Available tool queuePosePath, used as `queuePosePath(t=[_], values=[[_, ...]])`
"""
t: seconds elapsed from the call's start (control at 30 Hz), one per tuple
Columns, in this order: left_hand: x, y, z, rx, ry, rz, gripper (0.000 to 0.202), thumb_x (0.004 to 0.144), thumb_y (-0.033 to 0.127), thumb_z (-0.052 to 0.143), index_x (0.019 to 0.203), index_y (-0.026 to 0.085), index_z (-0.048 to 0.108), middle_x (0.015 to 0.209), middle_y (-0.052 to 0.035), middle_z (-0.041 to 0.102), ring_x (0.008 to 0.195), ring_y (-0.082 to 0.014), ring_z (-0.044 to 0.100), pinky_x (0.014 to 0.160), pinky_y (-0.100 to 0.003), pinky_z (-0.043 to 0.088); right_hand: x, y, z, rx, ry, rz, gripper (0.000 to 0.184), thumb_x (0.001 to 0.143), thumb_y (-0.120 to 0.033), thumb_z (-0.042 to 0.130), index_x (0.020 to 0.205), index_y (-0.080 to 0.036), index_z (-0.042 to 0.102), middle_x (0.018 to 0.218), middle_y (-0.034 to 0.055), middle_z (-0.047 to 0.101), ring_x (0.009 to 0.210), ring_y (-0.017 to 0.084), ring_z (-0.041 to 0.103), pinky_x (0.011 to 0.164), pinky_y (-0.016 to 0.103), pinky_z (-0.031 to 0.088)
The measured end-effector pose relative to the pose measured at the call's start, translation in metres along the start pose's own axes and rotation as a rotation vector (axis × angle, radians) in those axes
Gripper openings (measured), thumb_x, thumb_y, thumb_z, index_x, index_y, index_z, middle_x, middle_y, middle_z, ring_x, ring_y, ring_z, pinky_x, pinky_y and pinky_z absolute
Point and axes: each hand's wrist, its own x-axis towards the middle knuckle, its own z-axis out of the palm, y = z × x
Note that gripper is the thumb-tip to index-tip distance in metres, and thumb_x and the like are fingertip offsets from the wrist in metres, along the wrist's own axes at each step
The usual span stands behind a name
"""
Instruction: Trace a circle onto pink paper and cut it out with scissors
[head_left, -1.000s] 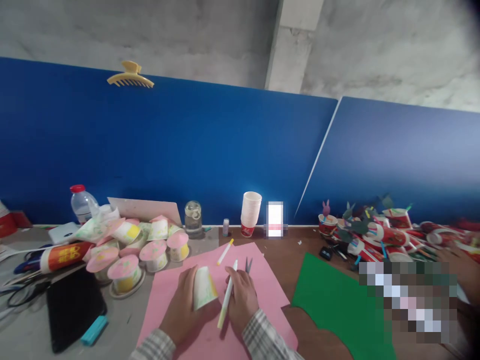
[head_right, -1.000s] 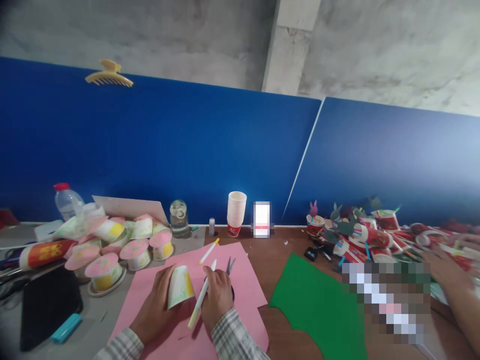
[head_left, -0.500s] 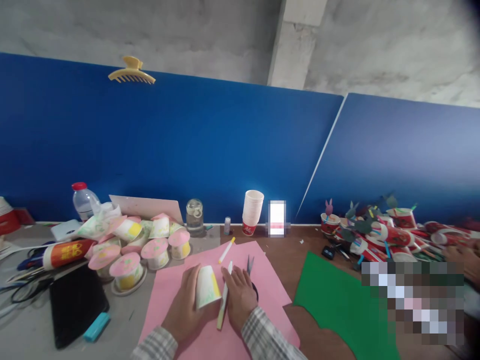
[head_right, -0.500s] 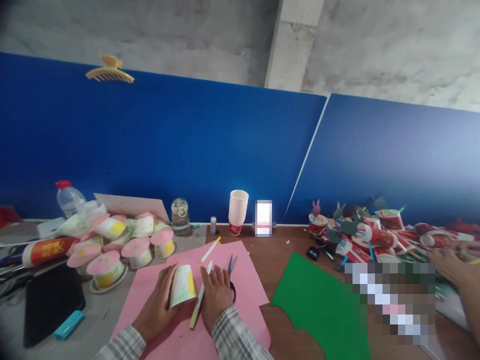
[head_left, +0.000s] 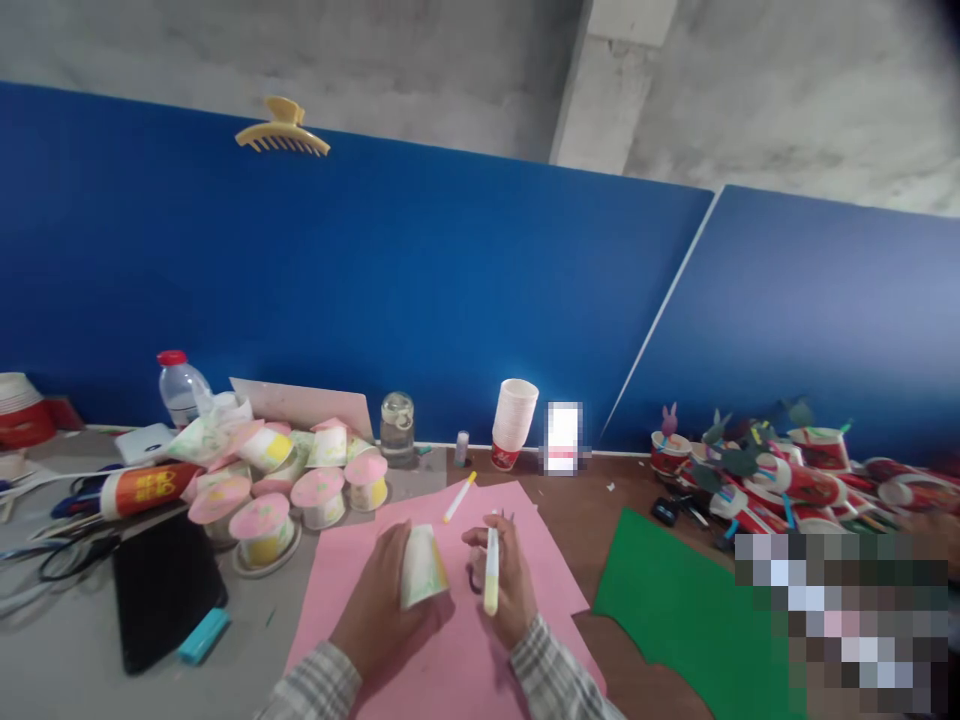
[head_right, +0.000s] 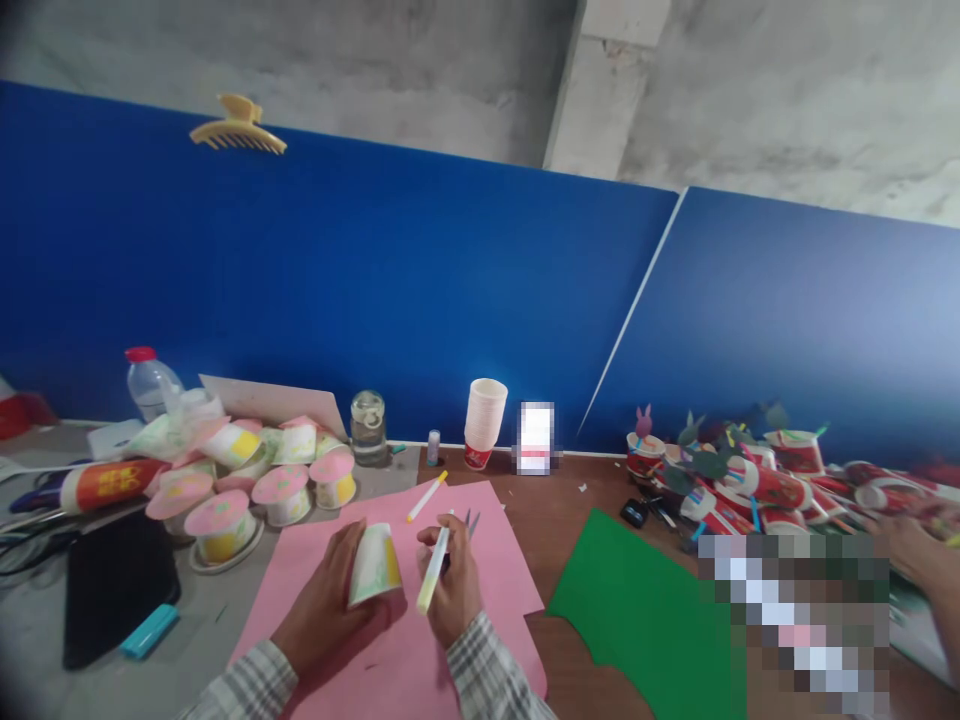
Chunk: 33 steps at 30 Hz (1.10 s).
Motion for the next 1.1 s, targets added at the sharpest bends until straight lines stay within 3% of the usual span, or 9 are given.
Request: queuePosePath(t=[0.13,0.3,0.47,0.53,0.67,0.77,0.83,0.97,1.1], values=[[-0.003,-0.006,0.0,0.037,-0.014,0.102,0.093,0.054,0.049,0.068,0.129,0.021,0.022,0.126,-0.016,0.043,0.118,-0.036,0.037,0.095,-0.054,0.039,0.011,-0.02,-0.005,0.015,0.005,0.03,0.032,0.071,-0.038,0.054,0.099,-0.024,0.048,0.077,0.0042,0.067,0.066,0.025,0.063,0.058,0.035,0.051],[-0.003,-0.003,-0.004,0.017,-0.003,0.121,0.082,0.064,0.052,0.059,0.129,0.021,0.022,0.127,-0.0159,0.043,0.118,-0.033,0.038,0.096,-0.053,0.038,0.028,-0.019,0.004,0.179,0.022,0.16,0.042,0.067,-0.052,0.056,0.097,-0.023,0.05,0.076,0.0046,0.068,0.077,0.027,0.063,0.073,0.043,0.048],[-0.003,-0.009,0.0,-0.032,0.054,0.002,0.066,0.072,0.051,0.048,0.127,0.02,0.029,0.125,-0.0161,0.045,0.118,-0.0321,0.038,0.095,-0.054,0.037,0.048,-0.019,0.015,0.522,-0.084,0.402,0.053,0.064,-0.065,0.047,0.084,-0.017,0.059,0.062,0.0083,0.068,0.06,0.026,0.063,0.062,0.04,0.049],[-0.002,-0.011,0.001,-0.056,0.079,-0.023,0.064,0.072,0.051,0.047,0.126,0.02,0.032,0.124,-0.0161,0.047,0.117,-0.0318,0.039,0.095,-0.053,0.037,0.052,-0.022,0.016,0.561,-0.098,0.429,0.053,0.067,-0.063,0.043,0.079,-0.015,0.062,0.05,0.0053,0.062,0.051,0.023,0.059,0.058,0.037,0.048],[-0.002,-0.007,-0.003,-0.087,0.115,-0.02,0.056,0.073,0.048,0.047,0.122,0.022,0.038,0.12,-0.0138,0.05,0.114,-0.0309,0.042,0.093,-0.052,0.038,0.047,-0.023,0.02,0.358,-0.044,0.275,0.032,0.069,-0.045,0.052,0.081,-0.016,0.062,0.038,-0.0061,0.046,0.041,0.017,0.048,0.05,0.03,0.043],[-0.001,0.002,-0.009,-0.107,0.141,-0.016,0.047,0.073,0.043,0.049,0.115,0.023,0.045,0.116,-0.0123,0.053,0.11,-0.0304,0.045,0.092,-0.051,0.04,0.034,-0.02,0.023,0.066,-0.067,0.07,0.021,0.069,-0.033,0.056,0.084,-0.019,0.062,0.057,-0.0008,0.059,0.051,0.019,0.054,0.05,0.028,0.043],[-0.001,0.01,-0.014,-0.143,0.163,-0.016,0.039,0.073,0.04,0.05,0.108,0.023,0.051,0.106,-0.011,0.058,0.102,-0.0295,0.05,0.087,-0.048,0.044,0.025,-0.016,0.025,-0.137,-0.111,-0.13,0.018,0.071,-0.027,0.055,0.087,-0.022,0.063,0.073,0.003,0.064,0.063,0.022,0.058,0.058,0.031,0.046],[-0.001,0.023,-0.019,-0.313,0.112,-0.062,0.026,0.073,0.033,0.049,0.095,0.024,0.057,0.083,-0.0053,0.062,0.076,-0.0231,0.058,0.07,-0.038,0.05,0.011,-0.008,0.028,-0.461,-0.158,-0.535,0.028,0.078,-0.02,0.051,0.104,-0.027,0.058,0.089,0.0044,0.066,0.084,0.026,0.059,0.087,0.045,0.037],[0.0,0.025,-0.015,-0.549,-0.01,-0.198,0.028,0.069,0.035,0.054,0.095,0.023,0.058,0.07,-0.0019,0.061,0.06,-0.0189,0.056,0.056,-0.033,0.049,0.001,-0.009,0.033,-0.644,-0.236,-0.578,0.044,0.078,-0.021,0.048,0.122,-0.025,0.044,0.102,0.0081,0.063,0.105,0.031,0.051,0.098,0.05,0.024]])
